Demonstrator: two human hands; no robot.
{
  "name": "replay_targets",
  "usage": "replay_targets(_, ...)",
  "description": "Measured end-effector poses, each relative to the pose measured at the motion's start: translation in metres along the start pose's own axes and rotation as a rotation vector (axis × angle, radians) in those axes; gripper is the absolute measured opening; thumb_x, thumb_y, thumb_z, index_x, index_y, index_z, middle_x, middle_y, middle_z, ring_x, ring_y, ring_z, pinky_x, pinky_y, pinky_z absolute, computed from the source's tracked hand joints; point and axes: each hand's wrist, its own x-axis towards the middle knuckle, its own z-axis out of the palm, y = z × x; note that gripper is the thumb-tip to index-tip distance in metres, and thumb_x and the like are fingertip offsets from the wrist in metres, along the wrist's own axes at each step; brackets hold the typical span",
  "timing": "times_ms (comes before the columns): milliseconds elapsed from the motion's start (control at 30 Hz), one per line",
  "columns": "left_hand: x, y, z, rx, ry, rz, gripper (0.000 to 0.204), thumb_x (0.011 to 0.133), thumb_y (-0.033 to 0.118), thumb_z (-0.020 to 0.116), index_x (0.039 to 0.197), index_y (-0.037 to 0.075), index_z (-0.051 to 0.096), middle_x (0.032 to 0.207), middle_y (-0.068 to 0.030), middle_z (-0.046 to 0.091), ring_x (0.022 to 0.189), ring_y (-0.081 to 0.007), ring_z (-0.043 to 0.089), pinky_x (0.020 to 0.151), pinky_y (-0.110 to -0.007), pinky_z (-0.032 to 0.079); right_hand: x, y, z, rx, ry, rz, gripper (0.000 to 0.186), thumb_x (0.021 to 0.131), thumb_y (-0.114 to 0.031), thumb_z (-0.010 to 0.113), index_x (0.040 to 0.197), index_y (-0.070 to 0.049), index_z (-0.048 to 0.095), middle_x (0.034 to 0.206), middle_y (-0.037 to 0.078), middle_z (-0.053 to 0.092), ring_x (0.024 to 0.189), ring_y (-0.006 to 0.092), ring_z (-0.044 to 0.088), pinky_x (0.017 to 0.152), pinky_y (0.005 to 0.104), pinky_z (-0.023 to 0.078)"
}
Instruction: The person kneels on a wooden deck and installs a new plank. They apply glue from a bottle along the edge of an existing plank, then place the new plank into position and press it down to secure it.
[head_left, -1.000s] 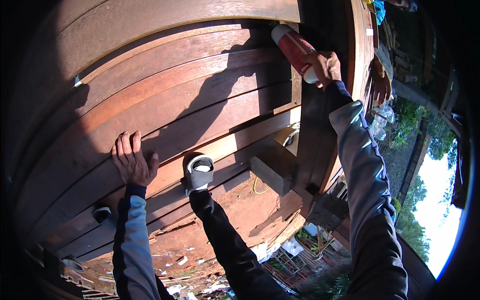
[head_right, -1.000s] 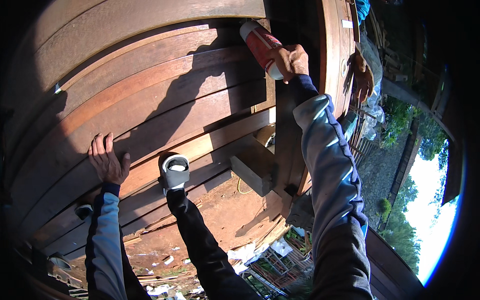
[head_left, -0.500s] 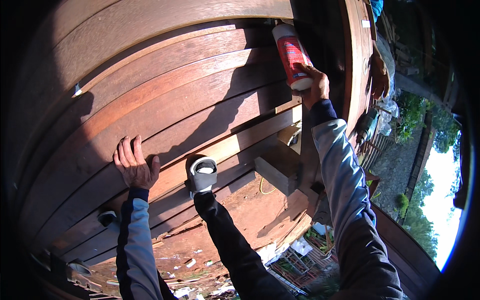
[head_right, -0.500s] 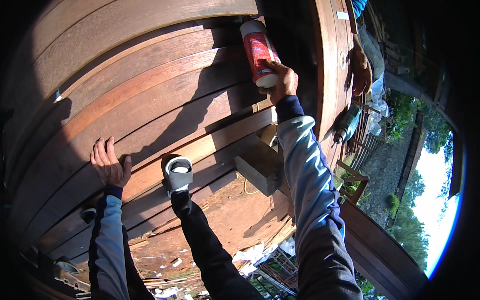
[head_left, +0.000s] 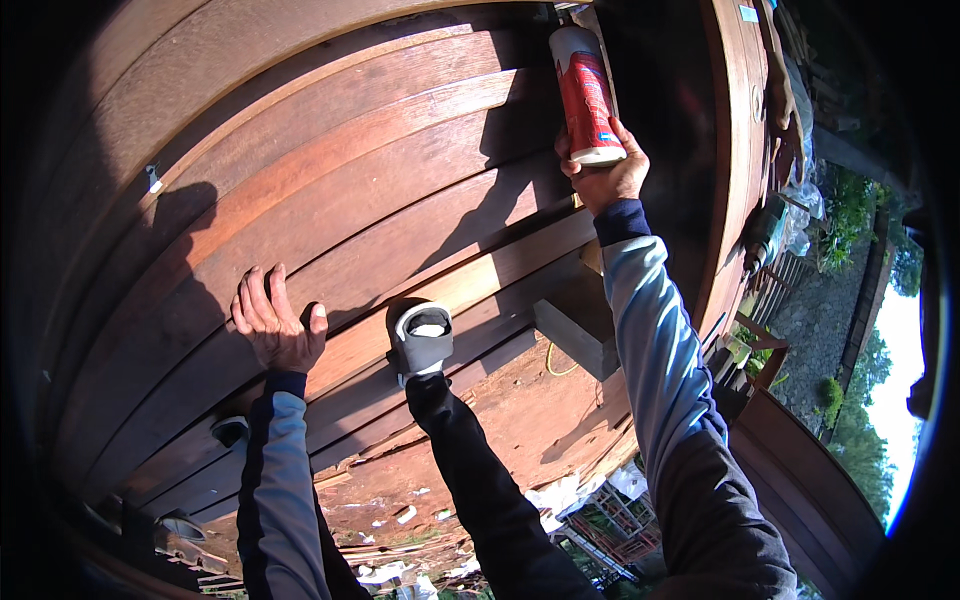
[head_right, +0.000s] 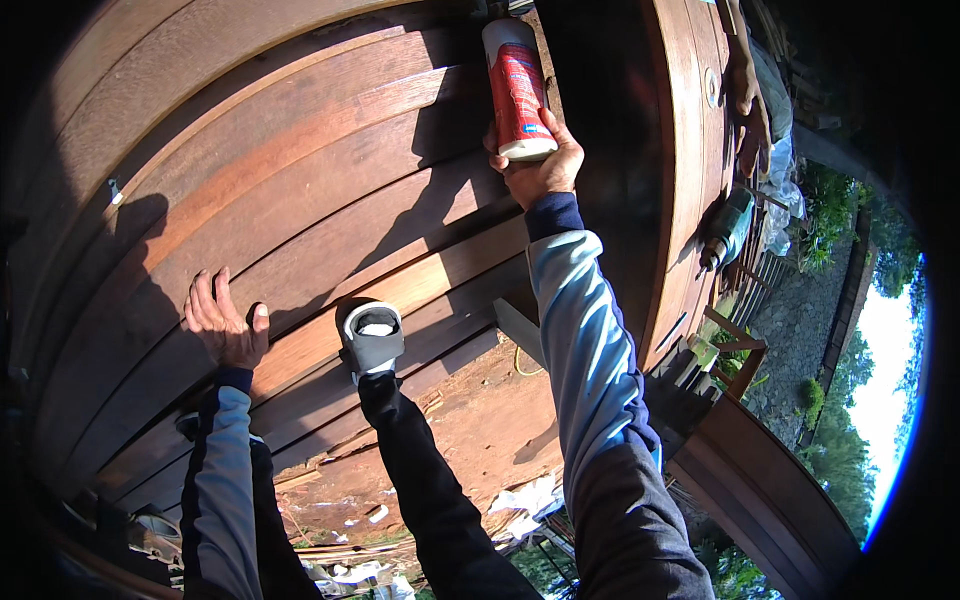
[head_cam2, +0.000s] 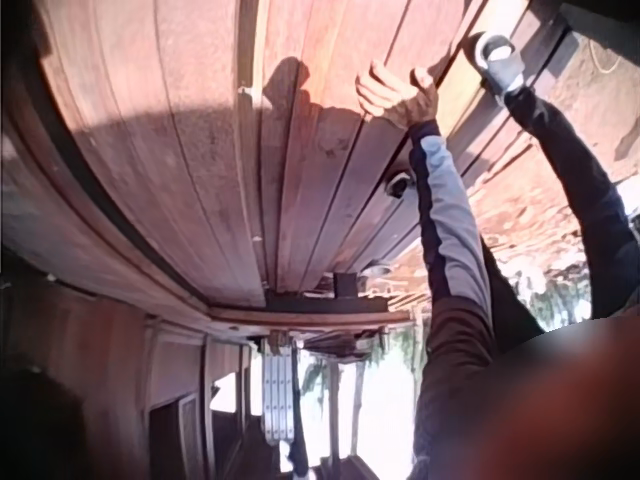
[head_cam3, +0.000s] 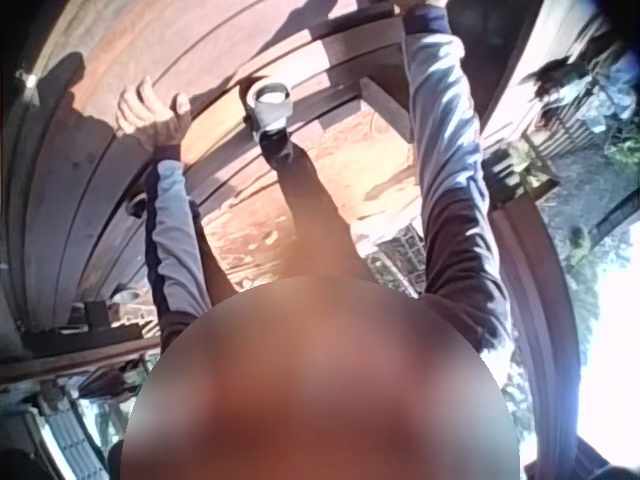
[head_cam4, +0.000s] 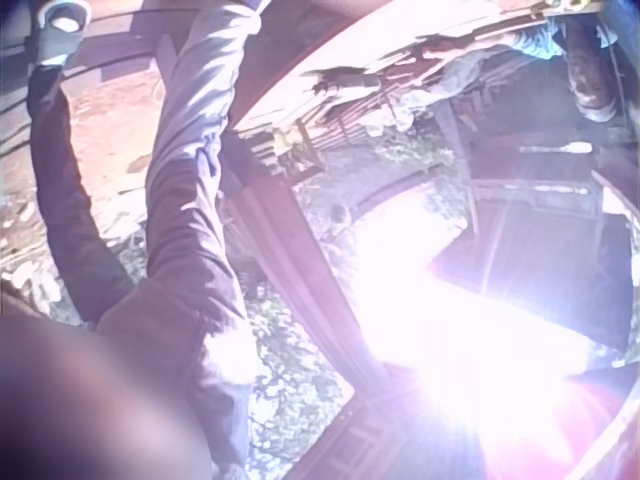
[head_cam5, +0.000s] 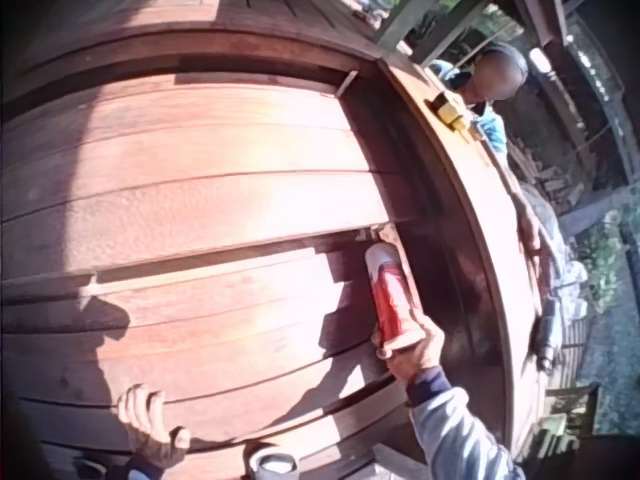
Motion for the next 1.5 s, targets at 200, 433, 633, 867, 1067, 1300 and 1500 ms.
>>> replay_targets(200,0.001,0.0,0.003,-0.018,0.036,0.021,0.07,0.089,0.06,0.035,0.134,0.007,0.047,0.138,-0.018,0.039,0.129,-0.0337,0.034,0.107,-0.049,0.02,0.016,-0.013,0.026,-0.23,0.051,-0.021,0.049,0.088,-0.029,0.051,0.125,0.002,0.043,0.106,0.021,0.061,0.08,0.0396,0.063,0.051,0.0366,0.046)
replay_targets(433,0.0,0.0,0.0,0.005,0.004,0.02,0.068,0.088,0.057,0.038,0.135,0.008,0.045,0.138,-0.0187,0.038,0.13,-0.0345,0.033,0.108,-0.05,0.019,0.003,-0.048,0.061,-0.668,0.187,-0.082,0.036,0.085,-0.023,0.06,0.113,-0.001,0.057,0.089,0.021,0.063,0.065,0.035,0.067,0.048,0.0389,0.05)
replay_targets(633,0.0,0.0,-0.002,0.009,-0.01,0.032,0.067,0.086,0.051,0.045,0.138,0.009,0.041,0.141,-0.0182,0.034,0.133,-0.0334,0.028,0.109,-0.05,0.018,0.006,-0.086,0.102,-1.181,0.289,-0.033,0.04,0.078,-0.03,0.066,0.106,-0.003,0.063,0.089,0.019,0.065,0.068,0.0276,0.068,0.055,0.0367,0.054)
replay_targets(867,0.0,0.0,-0.002,-0.019,0.003,0.019,0.068,0.084,0.047,0.051,0.139,0.01,0.037,0.142,-0.0173,0.033,0.133,-0.0335,0.027,0.109,-0.051,0.018,-0.005,-0.098,0.142,-1.956,-0.078,-0.268,0.037,0.077,-0.036,0.064,0.104,-0.011,0.069,0.093,0.016,0.06,0.066,0.0284,0.066,0.042,0.0346,0.049)
replay_targets(1067,0.001,-0.002,-0.001,-0.032,-0.001,0.004,0.065,0.088,0.053,0.04,0.137,0.011,0.042,0.141,-0.0173,0.036,0.133,-0.0336,0.029,0.109,-0.051,0.016,-0.032,-0.043,0.098,-0.941,0.185,0.067,0.035,0.083,-0.033,0.062,0.106,-0.007,0.064,0.087,0.015,0.065,0.062,0.028,0.066,0.042,0.031,0.046)
replay_targets(1300,-0.002,-0.003,0.004,-0.048,0.031,-0.006,0.067,0.086,0.057,0.04,0.133,0.009,0.046,0.137,-0.0165,0.04,0.129,-0.0334,0.034,0.108,-0.05,0.02,-0.045,0.024,0.023,-0.136,0.031,0.04,0.041,0.087,-0.03,0.06,0.115,0.0,0.052,0.096,0.02,0.066,0.076,0.0355,0.067,0.048,0.0395,0.049)
replay_targets(1500,0.012,0.007,-0.016,-0.257,0.129,0.047,0.067,0.088,0.054,0.046,0.133,0.004,0.044,0.137,-0.019,0.041,0.126,-0.0369,0.036,0.105,-0.052,0.023,-0.053,0.074,-0.018,0.153,-0.153,0.037,0.049,0.088,-0.03,0.059,0.122,0.004,0.052,0.108,0.023,0.064,0.092,0.0387,0.066,0.06,0.0467,0.056)
